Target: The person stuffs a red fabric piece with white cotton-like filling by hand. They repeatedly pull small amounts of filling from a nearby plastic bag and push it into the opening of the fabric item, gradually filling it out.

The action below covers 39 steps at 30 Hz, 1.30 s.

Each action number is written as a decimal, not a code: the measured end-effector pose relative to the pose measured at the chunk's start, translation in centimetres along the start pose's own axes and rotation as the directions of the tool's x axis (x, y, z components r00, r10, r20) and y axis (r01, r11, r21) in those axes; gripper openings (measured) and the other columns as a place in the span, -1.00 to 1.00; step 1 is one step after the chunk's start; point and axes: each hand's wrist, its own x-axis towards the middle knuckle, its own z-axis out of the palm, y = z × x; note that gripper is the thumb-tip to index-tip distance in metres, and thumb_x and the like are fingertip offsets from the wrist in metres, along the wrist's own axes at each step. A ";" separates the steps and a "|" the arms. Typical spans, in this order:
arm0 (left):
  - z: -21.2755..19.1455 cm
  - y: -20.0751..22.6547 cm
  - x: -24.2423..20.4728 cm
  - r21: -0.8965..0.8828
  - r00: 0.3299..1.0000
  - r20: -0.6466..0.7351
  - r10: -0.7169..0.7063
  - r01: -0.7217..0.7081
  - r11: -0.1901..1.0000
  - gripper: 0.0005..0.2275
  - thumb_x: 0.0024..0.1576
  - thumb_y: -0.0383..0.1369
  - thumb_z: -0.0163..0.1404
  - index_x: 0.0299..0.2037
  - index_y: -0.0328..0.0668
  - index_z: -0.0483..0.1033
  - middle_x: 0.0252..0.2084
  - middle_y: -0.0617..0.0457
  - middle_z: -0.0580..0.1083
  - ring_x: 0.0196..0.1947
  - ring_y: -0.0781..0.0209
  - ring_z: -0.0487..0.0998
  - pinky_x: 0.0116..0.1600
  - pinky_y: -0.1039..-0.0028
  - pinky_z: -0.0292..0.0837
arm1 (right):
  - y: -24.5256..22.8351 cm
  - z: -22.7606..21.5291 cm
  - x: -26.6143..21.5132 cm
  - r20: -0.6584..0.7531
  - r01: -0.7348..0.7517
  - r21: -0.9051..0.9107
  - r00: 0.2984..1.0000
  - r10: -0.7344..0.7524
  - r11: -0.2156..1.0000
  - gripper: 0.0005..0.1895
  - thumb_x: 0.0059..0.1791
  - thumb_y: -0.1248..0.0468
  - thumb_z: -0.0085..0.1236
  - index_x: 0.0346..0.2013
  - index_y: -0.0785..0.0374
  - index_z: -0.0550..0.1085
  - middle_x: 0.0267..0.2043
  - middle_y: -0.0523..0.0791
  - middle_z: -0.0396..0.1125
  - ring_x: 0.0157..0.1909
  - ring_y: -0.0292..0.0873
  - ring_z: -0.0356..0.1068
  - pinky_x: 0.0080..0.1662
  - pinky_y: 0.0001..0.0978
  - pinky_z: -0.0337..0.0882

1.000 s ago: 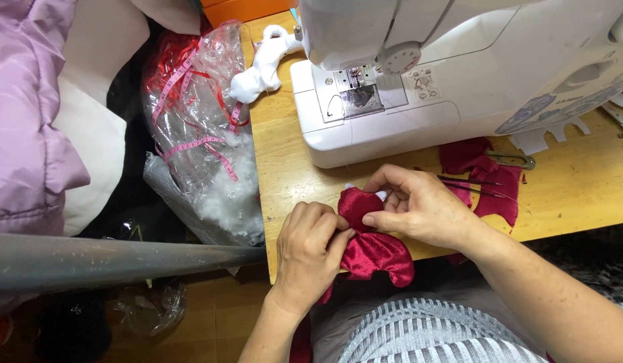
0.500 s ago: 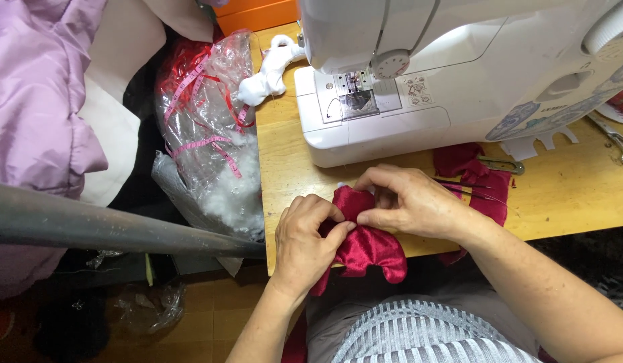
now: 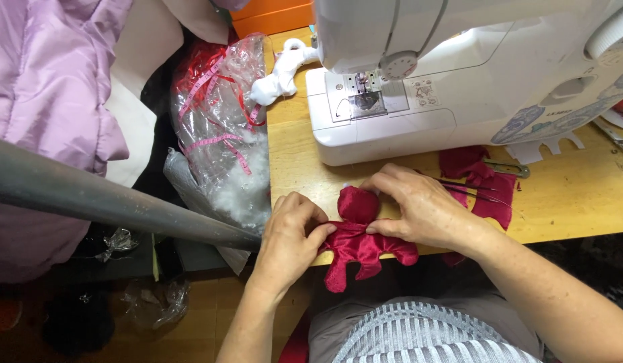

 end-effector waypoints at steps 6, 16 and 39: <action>0.2 0.1 0.2 -0.019 1.000 0.009 -0.023 0.023 1.000 -0.89 0.07 -0.29 0.22 -0.35 -0.08 0.58 -0.38 0.00 0.47 -0.20 -0.01 0.55 -0.11 0.26 0.47 | -1.1 -1.3 0.5 0.033 0.021 -0.033 0.999 -0.020 0.999 -0.38 -0.23 0.09 0.46 0.09 0.06 0.48 -0.09 -0.02 0.41 -0.01 0.18 0.45 -0.04 0.09 0.49; 0.2 -0.1 0.8 -0.068 1.000 0.009 -0.001 0.001 0.998 -0.81 0.00 -0.31 0.26 -0.22 -0.06 0.58 -0.34 0.01 0.53 -0.16 -0.02 0.56 -0.06 0.26 0.49 | -1.9 -2.6 1.6 0.116 -0.028 -0.014 0.993 0.029 1.000 -0.30 -0.23 0.09 0.46 0.19 0.02 0.47 0.03 -0.04 0.42 0.11 0.13 0.45 0.07 0.03 0.48; 0.4 2.9 1.4 -0.012 0.733 -0.282 0.619 -0.648 0.761 -0.96 0.16 -0.48 0.15 -0.26 -0.13 0.62 -0.26 0.05 0.40 -0.20 0.08 0.40 -0.10 0.30 0.32 | 2.8 -3.8 -7.1 -0.689 -0.035 -0.251 0.709 -0.153 0.967 -0.83 0.00 0.28 0.27 -0.17 0.28 0.64 -0.09 0.04 0.48 0.04 0.03 0.37 0.14 -0.05 0.29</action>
